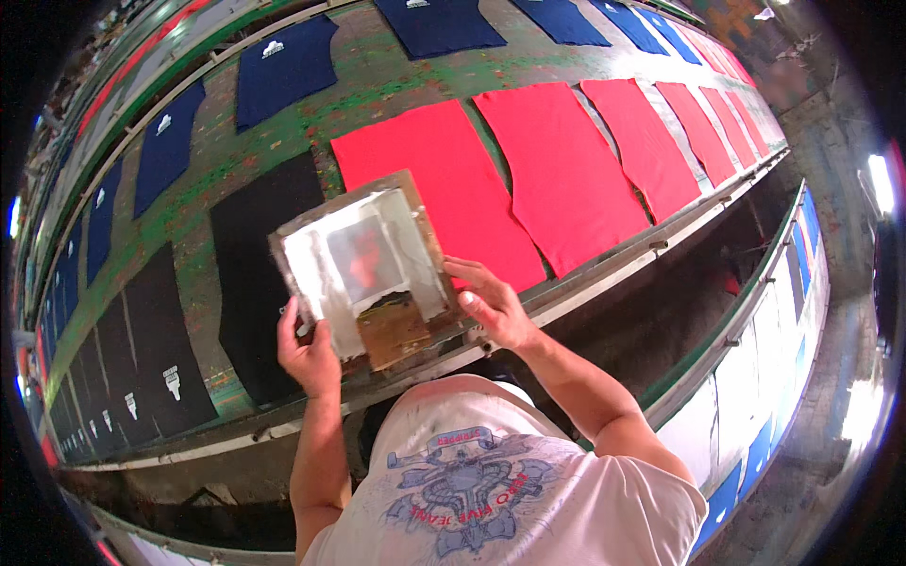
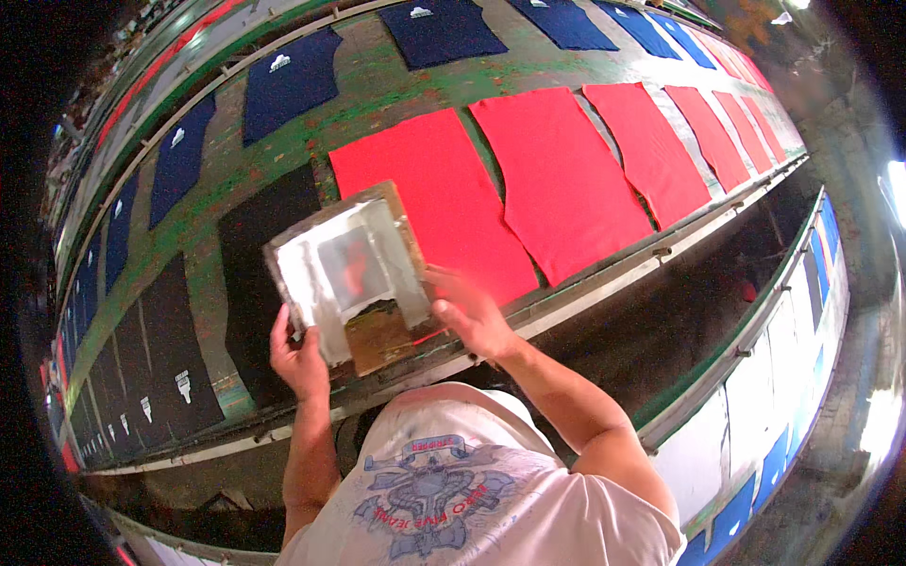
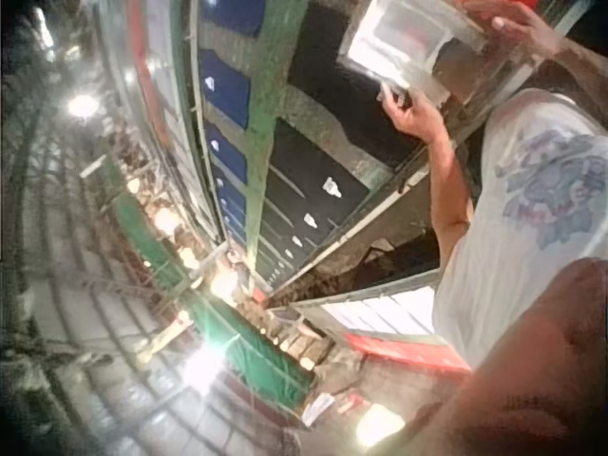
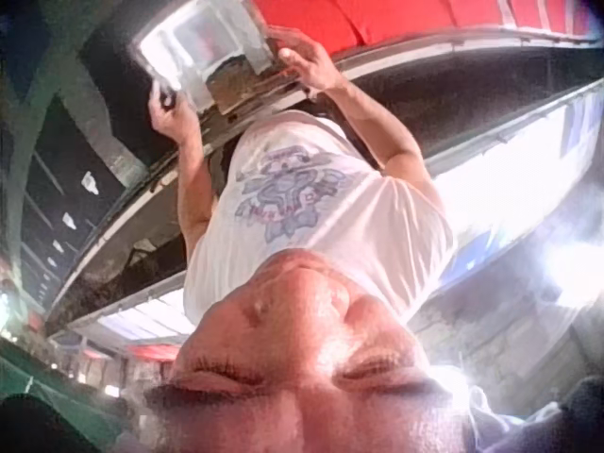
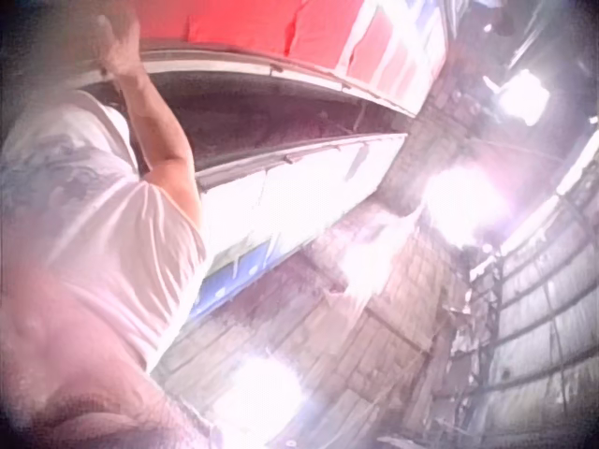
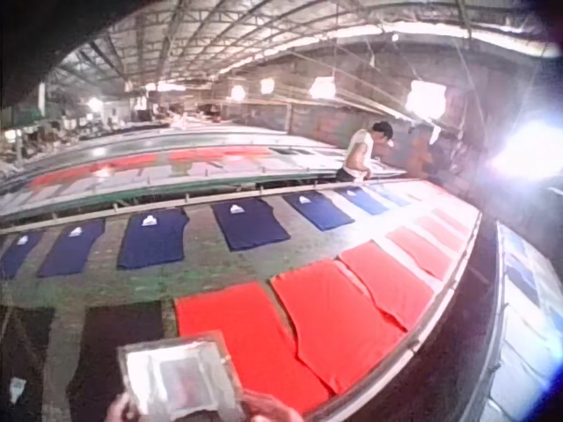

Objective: The person screen prints a white logo onto a series of red and black t-shirts laid out on a conveyor table. They use a squeegee to pull ink across a screen frame, then lift the screen to reveal the printed logo. The person repeats this process on multiple shirts, occasionally adjusting the shirts before printing.

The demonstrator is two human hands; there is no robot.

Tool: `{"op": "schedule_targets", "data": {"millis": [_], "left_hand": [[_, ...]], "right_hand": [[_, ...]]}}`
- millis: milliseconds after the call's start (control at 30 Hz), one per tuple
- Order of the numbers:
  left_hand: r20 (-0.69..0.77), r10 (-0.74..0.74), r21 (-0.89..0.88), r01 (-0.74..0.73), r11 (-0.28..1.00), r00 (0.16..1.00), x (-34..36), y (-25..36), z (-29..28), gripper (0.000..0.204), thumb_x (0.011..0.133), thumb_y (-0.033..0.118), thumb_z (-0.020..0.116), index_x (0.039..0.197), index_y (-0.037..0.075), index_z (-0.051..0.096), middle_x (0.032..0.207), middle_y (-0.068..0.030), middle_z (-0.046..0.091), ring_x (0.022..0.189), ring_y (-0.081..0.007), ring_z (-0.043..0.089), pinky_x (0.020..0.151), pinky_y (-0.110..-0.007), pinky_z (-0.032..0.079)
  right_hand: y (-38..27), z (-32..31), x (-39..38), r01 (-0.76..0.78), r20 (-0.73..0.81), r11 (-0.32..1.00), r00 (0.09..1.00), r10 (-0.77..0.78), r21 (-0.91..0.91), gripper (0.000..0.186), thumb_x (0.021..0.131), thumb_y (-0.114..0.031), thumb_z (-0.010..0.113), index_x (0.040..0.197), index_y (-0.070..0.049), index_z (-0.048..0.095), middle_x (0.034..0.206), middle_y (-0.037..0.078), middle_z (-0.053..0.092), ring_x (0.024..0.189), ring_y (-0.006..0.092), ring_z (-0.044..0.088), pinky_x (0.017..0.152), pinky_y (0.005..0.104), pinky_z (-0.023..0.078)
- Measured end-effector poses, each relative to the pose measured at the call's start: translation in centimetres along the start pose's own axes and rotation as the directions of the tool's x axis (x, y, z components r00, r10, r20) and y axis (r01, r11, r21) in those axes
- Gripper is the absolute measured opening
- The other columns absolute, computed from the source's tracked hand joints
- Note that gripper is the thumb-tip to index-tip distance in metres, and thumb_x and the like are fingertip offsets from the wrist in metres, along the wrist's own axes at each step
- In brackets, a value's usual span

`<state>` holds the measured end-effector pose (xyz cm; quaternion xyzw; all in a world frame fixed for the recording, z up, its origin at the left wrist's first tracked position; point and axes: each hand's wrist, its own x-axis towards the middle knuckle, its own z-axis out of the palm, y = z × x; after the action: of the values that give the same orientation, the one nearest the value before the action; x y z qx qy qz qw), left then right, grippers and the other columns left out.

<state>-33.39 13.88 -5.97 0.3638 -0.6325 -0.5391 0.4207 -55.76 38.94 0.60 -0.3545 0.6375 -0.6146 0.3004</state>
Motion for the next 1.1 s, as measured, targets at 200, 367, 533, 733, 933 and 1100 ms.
{"op": "schedule_targets", "data": {"millis": [200,367,533,733,933,1100], "left_hand": [[0.072,0.087,0.196,-0.099,0.976,0.994,-4.5,-0.9,11.4,0.051,0.087,-0.011,0.079,0.135,0.005,0.078,0.15,-0.0171,0.067,0.139,-0.0264,0.064,0.116,-0.037,0.052],[0.051,0.095,0.19,-0.103,0.976,0.994,-6.7,-2.3,15.1,0.039,0.084,-0.011,0.08,0.121,0.002,0.08,0.147,-0.0184,0.069,0.135,-0.0267,0.067,0.114,-0.039,0.052],[0.031,0.022,0.141,-0.027,0.99,0.999,-7.4,-2.4,15.8,0.035,0.084,-0.01,0.081,0.117,0.0,0.08,0.15,-0.0203,0.068,0.131,-0.0247,0.069,0.112,-0.038,0.054],[0.012,-0.04,0.04,0.04,0.998,0.999,-7.6,-2.7,16.1,0.031,0.084,-0.013,0.081,0.113,-0.001,0.079,0.151,-0.0212,0.068,0.128,-0.0237,0.07,0.109,-0.037,0.055],[0.029,-0.038,0.014,0.038,0.999,0.999,-7.5,-2.7,16.6,0.029,0.083,-0.015,0.08,0.108,0.0,0.078,0.148,-0.0182,0.072,0.123,-0.0216,0.072,0.104,-0.035,0.057],[0.034,-0.045,0.019,0.044,0.999,0.998,-7.2,-2.6,17.2,0.031,0.082,-0.01,0.079,0.112,0.0,0.079,0.143,-0.0178,0.074,0.113,-0.0197,0.074,0.098,-0.035,0.059]], "right_hand": [[1.2,-11.5,-2.8,-0.038,-0.03,0.999,0.999,0.037,-0.017,0.074,0.112,-0.054,0.063,0.156,0.005,0.06,0.165,0.025,0.054,0.159,0.0343,0.045,0.131,0.0477,0.032],[2.5,-15.6,-4.2,-0.103,-0.022,0.994,0.994,0.104,0.044,0.075,0.111,-0.057,0.064,0.157,0.002,0.06,0.168,0.025,0.05,0.161,0.0347,0.041,0.131,0.0496,0.031],[3.4,-16.8,-5.0,-0.123,0.007,0.976,0.992,0.124,0.178,0.074,0.11,-0.054,0.069,0.159,0.0,0.059,0.172,0.025,0.044,0.163,0.0348,0.039,0.129,0.0507,0.034],[3.7,-17.1,-5.2,-0.102,-0.002,0.98,0.995,0.104,0.172,0.072,0.109,-0.052,0.07,0.16,-0.003,0.058,0.172,0.025,0.045,0.162,0.0354,0.04,0.127,0.0516,0.037],[2.1,-15.8,-5.0,0.123,-0.005,0.851,0.989,-0.146,-0.51,0.061,0.097,-0.031,0.083,0.15,-0.006,0.065,0.159,0.023,0.057,0.149,0.0405,0.054,0.121,0.0532,0.046],[0.4,-12.0,-5.7,0.484,0.386,0.51,0.875,-0.294,-0.711,0.054,0.087,-0.02,0.084,0.139,-0.011,0.071,0.153,0.015,0.062,0.14,0.0381,0.059,0.114,0.0545,0.051]]}}
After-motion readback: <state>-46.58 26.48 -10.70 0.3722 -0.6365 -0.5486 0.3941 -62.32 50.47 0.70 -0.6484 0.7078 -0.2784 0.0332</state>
